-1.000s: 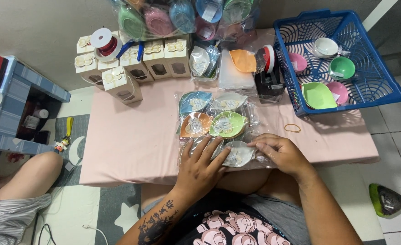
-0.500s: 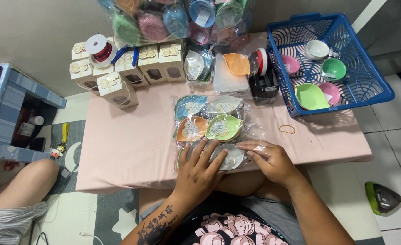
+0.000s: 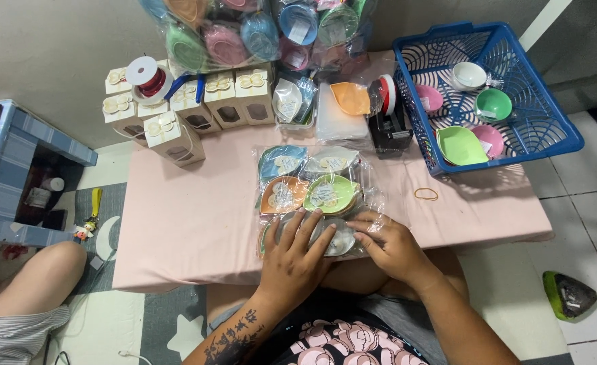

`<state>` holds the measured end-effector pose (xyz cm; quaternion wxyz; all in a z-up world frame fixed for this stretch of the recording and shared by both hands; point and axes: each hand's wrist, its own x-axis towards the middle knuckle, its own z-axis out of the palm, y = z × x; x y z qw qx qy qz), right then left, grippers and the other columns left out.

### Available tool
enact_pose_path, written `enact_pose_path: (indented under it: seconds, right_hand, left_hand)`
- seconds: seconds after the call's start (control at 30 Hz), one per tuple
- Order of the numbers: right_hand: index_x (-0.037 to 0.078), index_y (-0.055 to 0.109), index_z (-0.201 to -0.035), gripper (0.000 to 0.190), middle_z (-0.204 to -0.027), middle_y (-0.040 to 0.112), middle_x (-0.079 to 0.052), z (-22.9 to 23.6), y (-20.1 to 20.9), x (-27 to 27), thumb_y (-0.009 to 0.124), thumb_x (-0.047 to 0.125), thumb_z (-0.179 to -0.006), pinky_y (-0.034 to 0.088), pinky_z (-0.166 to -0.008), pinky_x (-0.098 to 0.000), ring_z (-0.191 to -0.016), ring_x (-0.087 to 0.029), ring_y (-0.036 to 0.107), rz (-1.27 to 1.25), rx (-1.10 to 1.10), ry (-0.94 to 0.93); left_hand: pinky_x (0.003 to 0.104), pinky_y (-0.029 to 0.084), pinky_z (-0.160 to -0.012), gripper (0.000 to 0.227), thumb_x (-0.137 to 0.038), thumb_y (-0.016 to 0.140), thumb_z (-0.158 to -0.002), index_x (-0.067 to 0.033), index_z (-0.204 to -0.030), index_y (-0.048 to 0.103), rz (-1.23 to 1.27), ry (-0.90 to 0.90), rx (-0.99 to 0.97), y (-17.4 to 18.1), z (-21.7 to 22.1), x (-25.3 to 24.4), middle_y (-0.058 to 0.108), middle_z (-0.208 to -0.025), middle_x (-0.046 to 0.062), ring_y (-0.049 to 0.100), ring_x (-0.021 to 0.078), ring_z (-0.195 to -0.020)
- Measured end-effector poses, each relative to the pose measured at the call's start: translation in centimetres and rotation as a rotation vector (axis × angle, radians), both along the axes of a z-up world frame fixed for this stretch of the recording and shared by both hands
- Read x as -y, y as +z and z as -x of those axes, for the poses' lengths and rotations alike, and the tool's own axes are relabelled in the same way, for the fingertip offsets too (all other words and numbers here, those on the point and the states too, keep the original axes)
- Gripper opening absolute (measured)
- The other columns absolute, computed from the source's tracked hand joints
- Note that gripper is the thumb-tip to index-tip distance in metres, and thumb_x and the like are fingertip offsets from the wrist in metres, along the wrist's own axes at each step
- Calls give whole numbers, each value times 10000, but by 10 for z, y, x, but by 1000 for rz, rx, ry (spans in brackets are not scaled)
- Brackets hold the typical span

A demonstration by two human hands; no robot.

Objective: Packing small colorful plastic containers into clear plastic bags and arranging them neatly.

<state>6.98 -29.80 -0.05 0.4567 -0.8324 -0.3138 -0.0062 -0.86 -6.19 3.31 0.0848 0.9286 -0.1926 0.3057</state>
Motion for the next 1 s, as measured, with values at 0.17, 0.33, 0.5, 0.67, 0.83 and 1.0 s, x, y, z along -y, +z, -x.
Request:
enact_pose_path:
  seconds: [0.17,0.33,0.5,0.67,0.83,1.0]
  right_hand:
    - [159,762,-1312,345,-1334,731,-99,-1,6,7,675,187,-979,466,-1146,-368,-1301,-252,651,15,-117,13]
    - [209,755,-1343,381,-1461,651,-119,-4,4,13,672,270,-976,404,-1195,-387,-1416,-274,567,123,-234,5]
    - [43,815,-1047,206,-1040,783,-152,-22,-2,42,730,211,-965,585,-950,-438,-1001,-288,760,-182,-221,-167]
    - [79,448,-1493,550,-1435,532,-187,-23,36,22,594,251,-991,551,-997,-474,-1248,-327,606,-495,-659,-307]
    - [237,158,-1718,879,-1695,257,-240,-32,52,-4,563,385,-951,462,-1088,-594,-1464,-470,407,-424,-822,-157]
    - [330,151,-1721,776,-1716,219,-256,-41,50,-17,480,426,-1025,403,-1087,-551,-1540,-450,297,-270,-855,-235]
  left_hand:
    - [593,397,-1107,438,-416,749,-971,-205,-1349,678,8,-11,-30,3,3,-4,609,-1495,108,565,344,-1382]
    - [614,399,-1118,446,-415,710,-1011,-190,-1391,651,41,-38,-74,6,5,-11,593,-1508,126,553,364,-1391]
    - [578,415,-1136,526,-299,805,-888,-90,-1354,677,474,-23,-166,19,-8,-48,531,-1516,246,480,510,-1403]
    - [648,427,-1138,700,-296,690,-958,-20,-1545,427,856,186,-578,42,-21,-79,390,-1547,371,446,585,-1416]
    - [727,400,-1124,812,-271,688,-946,-15,-1621,316,1083,191,-871,50,-33,-75,342,-1572,435,416,659,-1404]
    - [701,350,-1174,822,-281,673,-960,-89,-1652,273,1131,211,-903,53,-33,-73,323,-1632,380,350,618,-1467]
